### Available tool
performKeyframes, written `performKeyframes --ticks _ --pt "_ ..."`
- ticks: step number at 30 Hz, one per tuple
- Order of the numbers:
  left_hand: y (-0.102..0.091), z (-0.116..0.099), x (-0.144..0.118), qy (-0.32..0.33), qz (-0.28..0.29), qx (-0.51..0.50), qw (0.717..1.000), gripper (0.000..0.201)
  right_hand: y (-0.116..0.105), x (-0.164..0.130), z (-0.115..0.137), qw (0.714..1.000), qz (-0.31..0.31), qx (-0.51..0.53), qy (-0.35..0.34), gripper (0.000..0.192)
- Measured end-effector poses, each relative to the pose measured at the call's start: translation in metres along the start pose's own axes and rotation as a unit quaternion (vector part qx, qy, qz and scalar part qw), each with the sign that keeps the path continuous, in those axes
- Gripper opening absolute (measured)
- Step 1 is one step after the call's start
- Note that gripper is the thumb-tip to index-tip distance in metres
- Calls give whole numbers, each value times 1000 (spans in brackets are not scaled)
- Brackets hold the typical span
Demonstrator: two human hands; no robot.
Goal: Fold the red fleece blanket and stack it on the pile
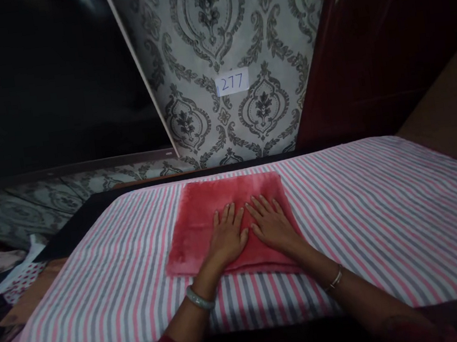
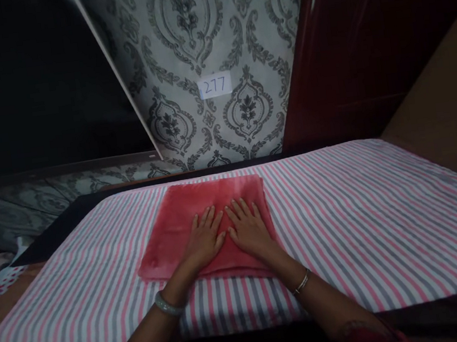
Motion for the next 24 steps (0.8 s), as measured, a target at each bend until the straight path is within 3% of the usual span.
performKeyframes --ticks 4,7,9,12,16,20,24 --pt "-7 -2 2 0 -21 -108 994 55 -7 3 0 1000 26 1 7 56" --pt "-28 2 -4 -18 -41 -237 970 49 -17 -7 4 999 40 17 -2 58" --pt "-47 13 -12 -42 -75 -253 964 46 -24 -21 8 999 30 20 -15 61" --pt "-65 40 -27 -96 -114 -139 979 46 -26 -46 11 999 22 7 -30 62" --pt "-57 71 -37 -139 -88 1 986 54 -18 -68 9 999 19 -4 -39 66" --pt "-44 77 -38 -148 -40 104 983 60 -13 -72 8 999 -5 -10 -46 65" --pt "-43 78 -36 -150 -27 127 980 60 -11 -71 10 999 -7 -12 -40 64"
Point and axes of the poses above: each hand's wrist, its own x-axis towards the middle knuckle, its own y-axis out of the palm, z = x × y, the point moved 4 cm from there along x, towards the middle knuckle, and after that the axes turned 8 degrees about -y, right-handed, at the moved point
